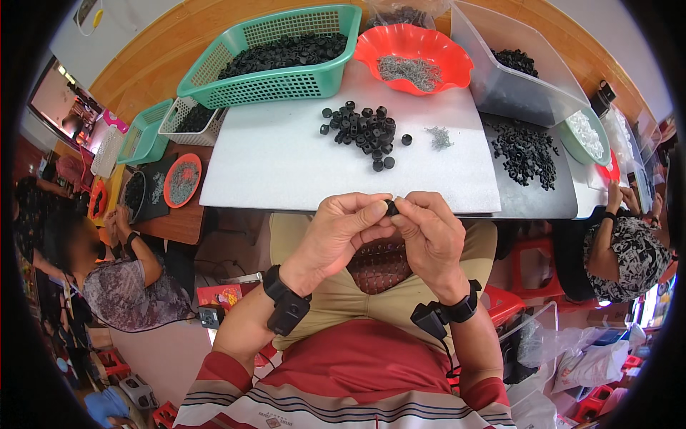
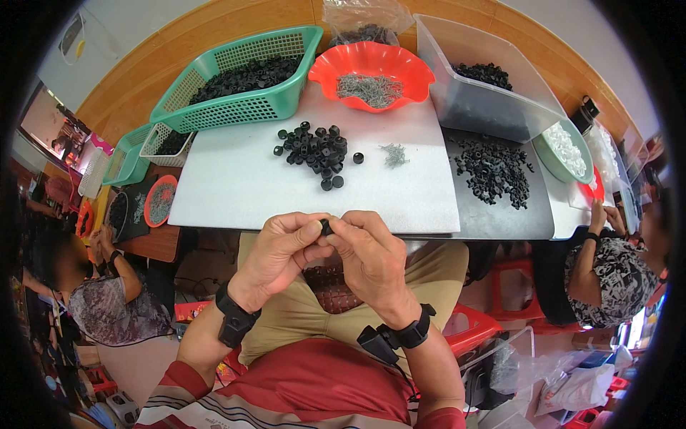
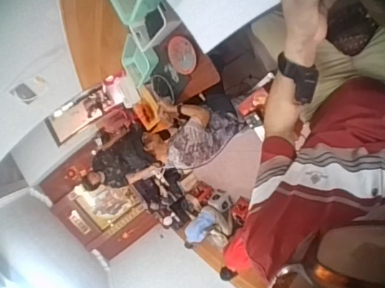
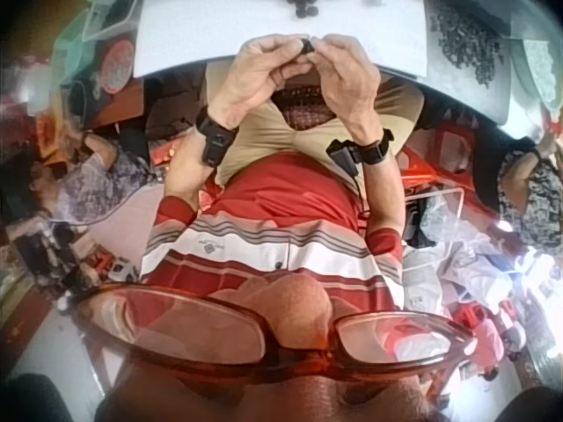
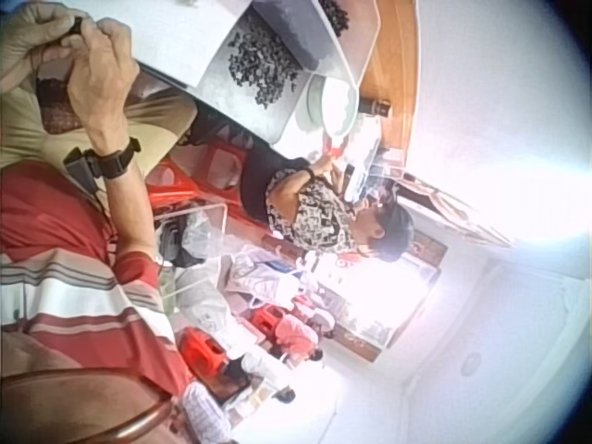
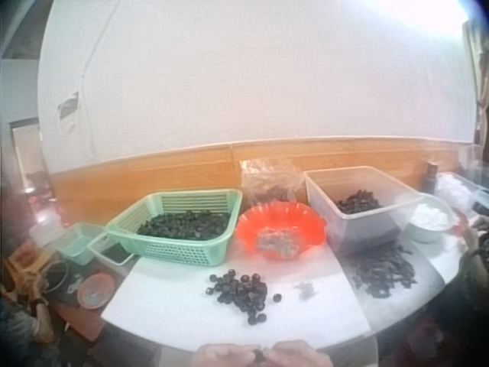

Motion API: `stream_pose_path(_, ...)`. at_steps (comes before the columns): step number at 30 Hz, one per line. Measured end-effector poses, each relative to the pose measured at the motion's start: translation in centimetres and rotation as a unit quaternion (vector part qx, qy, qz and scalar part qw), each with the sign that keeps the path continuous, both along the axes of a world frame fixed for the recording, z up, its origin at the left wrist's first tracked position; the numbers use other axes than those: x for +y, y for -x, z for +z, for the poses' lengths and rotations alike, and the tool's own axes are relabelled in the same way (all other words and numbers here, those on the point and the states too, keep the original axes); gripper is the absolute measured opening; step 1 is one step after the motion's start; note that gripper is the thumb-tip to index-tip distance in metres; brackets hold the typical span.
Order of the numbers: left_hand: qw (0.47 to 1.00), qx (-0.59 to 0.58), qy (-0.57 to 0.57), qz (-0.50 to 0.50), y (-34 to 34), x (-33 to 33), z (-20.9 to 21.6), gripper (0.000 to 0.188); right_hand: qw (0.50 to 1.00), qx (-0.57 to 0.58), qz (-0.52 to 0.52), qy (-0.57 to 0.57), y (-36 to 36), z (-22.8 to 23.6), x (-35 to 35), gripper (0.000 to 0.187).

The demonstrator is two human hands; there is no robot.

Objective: Insert small metal pins or screws into black plastic components at a workshop table.

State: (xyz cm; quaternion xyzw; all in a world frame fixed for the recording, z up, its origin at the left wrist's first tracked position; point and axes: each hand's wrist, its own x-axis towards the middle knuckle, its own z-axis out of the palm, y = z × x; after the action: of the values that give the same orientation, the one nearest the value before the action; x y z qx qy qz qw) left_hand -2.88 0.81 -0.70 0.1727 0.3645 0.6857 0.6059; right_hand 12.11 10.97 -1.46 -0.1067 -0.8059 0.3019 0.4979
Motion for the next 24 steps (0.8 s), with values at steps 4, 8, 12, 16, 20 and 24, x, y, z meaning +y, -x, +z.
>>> stream_pose_path(4, 1.000, 0.003, 0.002, 0.006, -0.2, -0.1, 0.1, 0.029, 1.000, -0.002, 0.006, -0.006, -0.1, -0.1, 0.0, 0.031)
stream_pose_path(8, 0.999, 0.027, 0.006, 0.019, -0.5, -0.2, 0.2, 0.027, 1.000, -0.005, 0.007, -0.008, -0.2, -0.3, 0.1, 0.032)
stream_pose_path(12, 0.996, 0.085, 0.006, 0.023, -0.7, -0.3, 0.5, 0.024, 1.000, -0.007, 0.010, -0.008, -0.4, -0.2, 0.1, 0.032)
stream_pose_path(16, 0.994, 0.112, -0.005, 0.008, -0.6, -0.5, 0.7, 0.024, 1.000, -0.020, 0.014, -0.003, -0.7, -0.1, 0.0, 0.032)
stream_pose_path(20, 0.989, 0.150, -0.008, 0.000, -0.7, -0.6, 0.6, 0.024, 0.999, -0.032, 0.015, -0.002, -1.1, 0.1, -0.1, 0.032)
stream_pose_path(24, 0.990, 0.141, -0.003, -0.008, -0.9, -0.6, 0.4, 0.023, 0.999, -0.039, 0.015, -0.001, -1.4, 0.1, 0.0, 0.034)
